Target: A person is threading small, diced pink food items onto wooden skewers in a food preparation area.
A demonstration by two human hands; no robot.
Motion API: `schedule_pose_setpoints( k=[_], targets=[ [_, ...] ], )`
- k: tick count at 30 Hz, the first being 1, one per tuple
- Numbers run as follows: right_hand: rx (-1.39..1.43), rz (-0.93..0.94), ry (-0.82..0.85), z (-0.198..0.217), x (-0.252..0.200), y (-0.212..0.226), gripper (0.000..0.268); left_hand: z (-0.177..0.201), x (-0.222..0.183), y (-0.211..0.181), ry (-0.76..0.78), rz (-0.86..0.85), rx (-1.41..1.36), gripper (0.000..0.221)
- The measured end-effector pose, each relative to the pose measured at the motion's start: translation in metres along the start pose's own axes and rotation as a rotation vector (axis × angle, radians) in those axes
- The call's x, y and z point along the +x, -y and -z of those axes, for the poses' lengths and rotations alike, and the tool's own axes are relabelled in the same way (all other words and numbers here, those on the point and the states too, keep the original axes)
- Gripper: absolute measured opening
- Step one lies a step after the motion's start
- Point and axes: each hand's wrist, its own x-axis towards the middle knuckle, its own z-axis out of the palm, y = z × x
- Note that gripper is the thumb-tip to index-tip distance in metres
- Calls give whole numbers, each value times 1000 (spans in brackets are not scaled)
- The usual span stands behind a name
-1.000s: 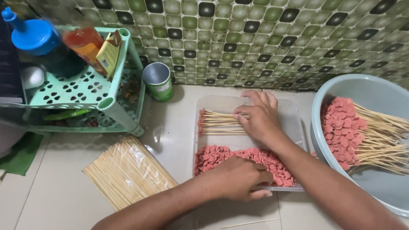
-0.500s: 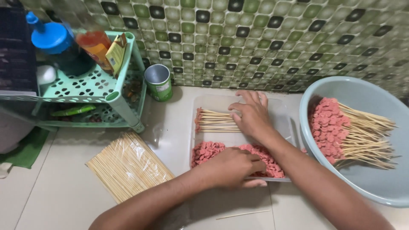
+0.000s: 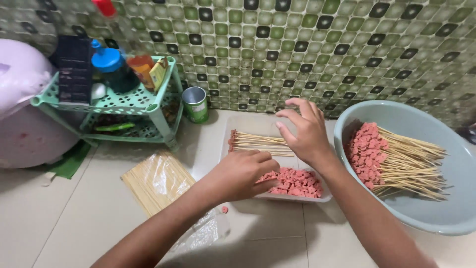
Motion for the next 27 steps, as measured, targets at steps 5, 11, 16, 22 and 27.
schedule_pose_setpoints(
  k=[5,11,16,22,27],
  targets=[
    [152,50,-61,28,-8,43,21,13,-24,-16,-95,31,76,22],
    [319,149,-31,31,-21,102,21,38,-68,-44,-125,143,126,23],
    [409,252,38,22,-34,148,23,49,-116,-54,-176,227,189,26],
    [423,301,174,1,-55,185,24,50,-166,-55,-190,349,188,22],
    [512,305,284,-13,-65,207,20,38,-197,-42,-83,485,181,25]
  ],
)
